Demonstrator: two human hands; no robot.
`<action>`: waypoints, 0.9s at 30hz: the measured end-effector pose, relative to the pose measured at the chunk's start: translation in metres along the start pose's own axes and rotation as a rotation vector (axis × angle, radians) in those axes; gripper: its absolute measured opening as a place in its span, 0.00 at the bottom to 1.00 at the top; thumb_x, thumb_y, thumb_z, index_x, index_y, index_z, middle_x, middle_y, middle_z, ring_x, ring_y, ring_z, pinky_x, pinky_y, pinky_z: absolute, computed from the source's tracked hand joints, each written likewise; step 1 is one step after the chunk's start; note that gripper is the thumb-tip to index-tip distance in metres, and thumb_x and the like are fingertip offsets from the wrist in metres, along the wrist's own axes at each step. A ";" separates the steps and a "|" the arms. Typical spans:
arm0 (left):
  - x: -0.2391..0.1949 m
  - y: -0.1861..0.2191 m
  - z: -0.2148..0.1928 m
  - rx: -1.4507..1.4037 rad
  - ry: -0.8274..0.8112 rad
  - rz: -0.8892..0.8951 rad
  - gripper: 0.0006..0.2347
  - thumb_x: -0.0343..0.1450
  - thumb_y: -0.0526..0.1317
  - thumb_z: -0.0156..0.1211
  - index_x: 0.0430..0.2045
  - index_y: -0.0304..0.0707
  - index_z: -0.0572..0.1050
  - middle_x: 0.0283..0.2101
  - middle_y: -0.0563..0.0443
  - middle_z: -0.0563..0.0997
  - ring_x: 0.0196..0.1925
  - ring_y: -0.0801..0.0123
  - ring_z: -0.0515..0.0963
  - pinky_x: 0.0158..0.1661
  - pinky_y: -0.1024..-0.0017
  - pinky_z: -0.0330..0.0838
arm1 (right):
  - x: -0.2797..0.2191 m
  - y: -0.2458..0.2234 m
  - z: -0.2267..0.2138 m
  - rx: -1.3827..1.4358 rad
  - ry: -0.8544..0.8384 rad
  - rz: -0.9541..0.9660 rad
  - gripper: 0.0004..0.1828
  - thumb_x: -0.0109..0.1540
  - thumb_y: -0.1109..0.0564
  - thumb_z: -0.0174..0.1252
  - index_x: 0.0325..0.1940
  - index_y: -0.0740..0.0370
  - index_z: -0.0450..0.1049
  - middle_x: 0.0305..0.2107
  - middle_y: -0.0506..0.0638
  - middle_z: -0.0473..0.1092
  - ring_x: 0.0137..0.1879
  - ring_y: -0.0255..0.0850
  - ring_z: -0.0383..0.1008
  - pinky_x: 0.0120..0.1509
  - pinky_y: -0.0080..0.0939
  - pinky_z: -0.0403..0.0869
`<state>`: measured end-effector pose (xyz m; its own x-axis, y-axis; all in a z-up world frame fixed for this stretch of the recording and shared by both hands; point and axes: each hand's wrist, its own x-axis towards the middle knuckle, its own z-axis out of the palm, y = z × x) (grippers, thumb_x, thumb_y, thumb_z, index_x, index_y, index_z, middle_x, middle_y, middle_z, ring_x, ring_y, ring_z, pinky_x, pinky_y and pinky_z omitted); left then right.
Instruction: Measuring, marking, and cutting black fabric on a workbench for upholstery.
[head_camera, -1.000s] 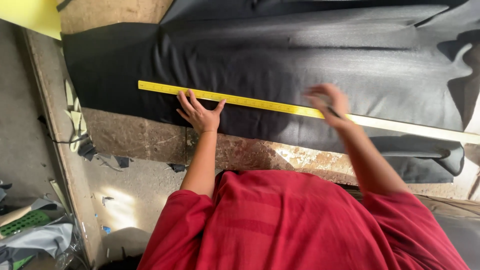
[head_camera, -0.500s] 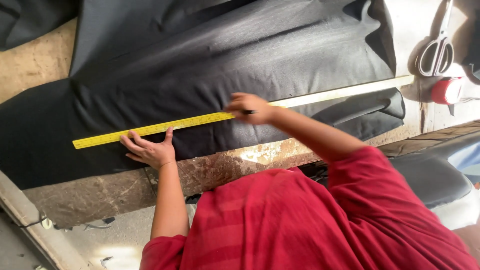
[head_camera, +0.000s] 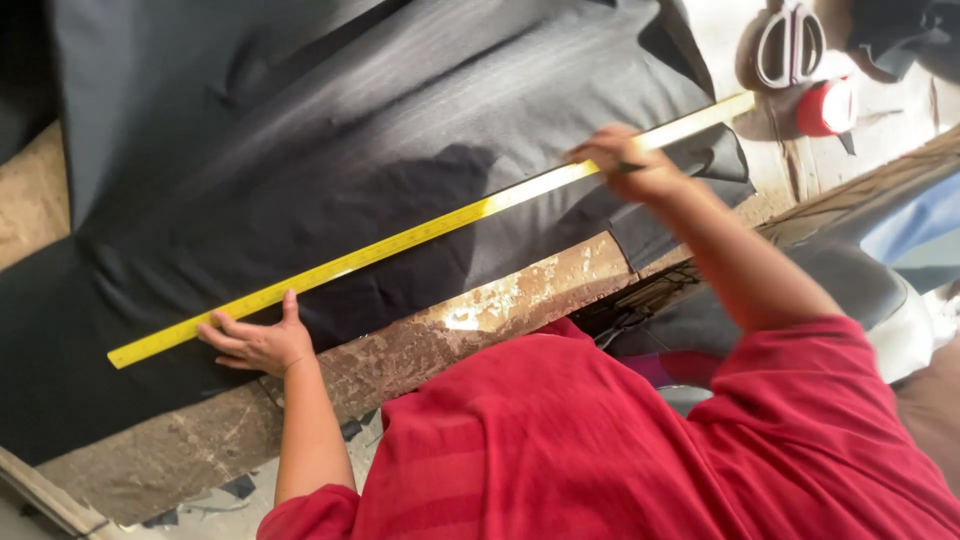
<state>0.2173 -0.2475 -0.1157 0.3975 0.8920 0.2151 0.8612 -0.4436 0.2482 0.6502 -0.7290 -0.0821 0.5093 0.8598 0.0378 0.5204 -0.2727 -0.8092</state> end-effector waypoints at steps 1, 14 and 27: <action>-0.001 0.001 -0.002 -0.005 -0.001 0.018 0.52 0.65 0.79 0.61 0.69 0.32 0.56 0.72 0.30 0.51 0.76 0.38 0.52 0.66 0.28 0.40 | 0.014 -0.032 0.020 -0.001 0.017 0.007 0.19 0.60 0.60 0.47 0.50 0.57 0.79 0.39 0.57 0.77 0.48 0.56 0.75 0.62 0.55 0.72; 0.003 0.005 -0.004 0.002 -0.067 -0.058 0.50 0.65 0.70 0.72 0.70 0.33 0.53 0.73 0.31 0.46 0.78 0.40 0.46 0.68 0.28 0.36 | -0.026 -0.003 -0.046 -0.393 0.065 0.045 0.09 0.73 0.56 0.56 0.39 0.57 0.77 0.25 0.52 0.72 0.35 0.52 0.73 0.48 0.47 0.73; -0.027 0.114 -0.029 -0.321 0.222 0.436 0.28 0.78 0.53 0.61 0.65 0.29 0.63 0.70 0.30 0.61 0.74 0.33 0.58 0.69 0.40 0.56 | 0.118 -0.078 0.002 -0.285 0.158 -0.610 0.09 0.70 0.65 0.55 0.36 0.61 0.66 0.36 0.56 0.63 0.36 0.52 0.62 0.45 0.53 0.64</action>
<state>0.2954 -0.3243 -0.0657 0.5878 0.5970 0.5460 0.4801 -0.8006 0.3585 0.6687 -0.6055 -0.0156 0.1511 0.8283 0.5396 0.8946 0.1177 -0.4312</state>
